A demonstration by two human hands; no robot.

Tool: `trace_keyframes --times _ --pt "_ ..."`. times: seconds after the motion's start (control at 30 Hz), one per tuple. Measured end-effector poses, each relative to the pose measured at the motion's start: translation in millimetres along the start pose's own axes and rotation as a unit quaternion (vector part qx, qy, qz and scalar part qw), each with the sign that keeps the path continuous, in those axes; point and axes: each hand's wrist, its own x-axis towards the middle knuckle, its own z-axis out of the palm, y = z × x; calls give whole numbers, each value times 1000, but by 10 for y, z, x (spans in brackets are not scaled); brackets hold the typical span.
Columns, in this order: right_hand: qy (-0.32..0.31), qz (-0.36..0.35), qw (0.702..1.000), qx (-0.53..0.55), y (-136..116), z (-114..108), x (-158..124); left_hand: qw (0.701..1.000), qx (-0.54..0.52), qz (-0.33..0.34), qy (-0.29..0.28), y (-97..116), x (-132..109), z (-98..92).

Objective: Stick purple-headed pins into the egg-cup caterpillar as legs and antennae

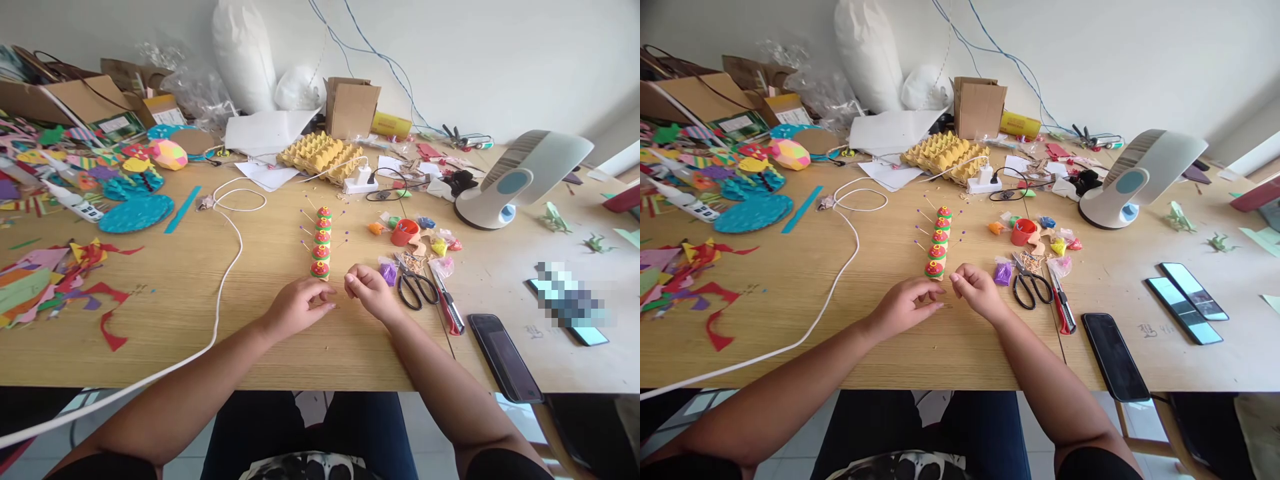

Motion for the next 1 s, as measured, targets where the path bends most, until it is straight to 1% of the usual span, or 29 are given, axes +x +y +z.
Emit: trace_keyframes --times 0.1,0.23,0.4,0.57,0.67,0.73,0.87,0.93,1.0 --pt "19 11 999 32 -9 2 9 992 119 21 -36 -2 -26 11" --pt "38 16 998 36 -5 -13 30 979 200 0 -41 23 -56 17" --pt "43 21 999 19 31 -8 49 972 230 7 -48 25 -62 16" --pt "44 10 998 -54 21 -25 47 966 245 41 -75 18 -74 40" --pt "38 2 997 -74 3 -35 42 967 236 46 -86 58 -68 28" --pt "41 2 997 -63 -3 -35 43 971 223 39 -70 87 -58 12" --pt "38 19 999 -4 -4 -23 46 978 204 37 -22 96 -49 -3" --pt "12 27 999 12 -4 -11 36 979 193 56 12 85 -52 -2" --pt "-26 32 999 4 -8 6 17 979 178 82 53 77 -57 -2"
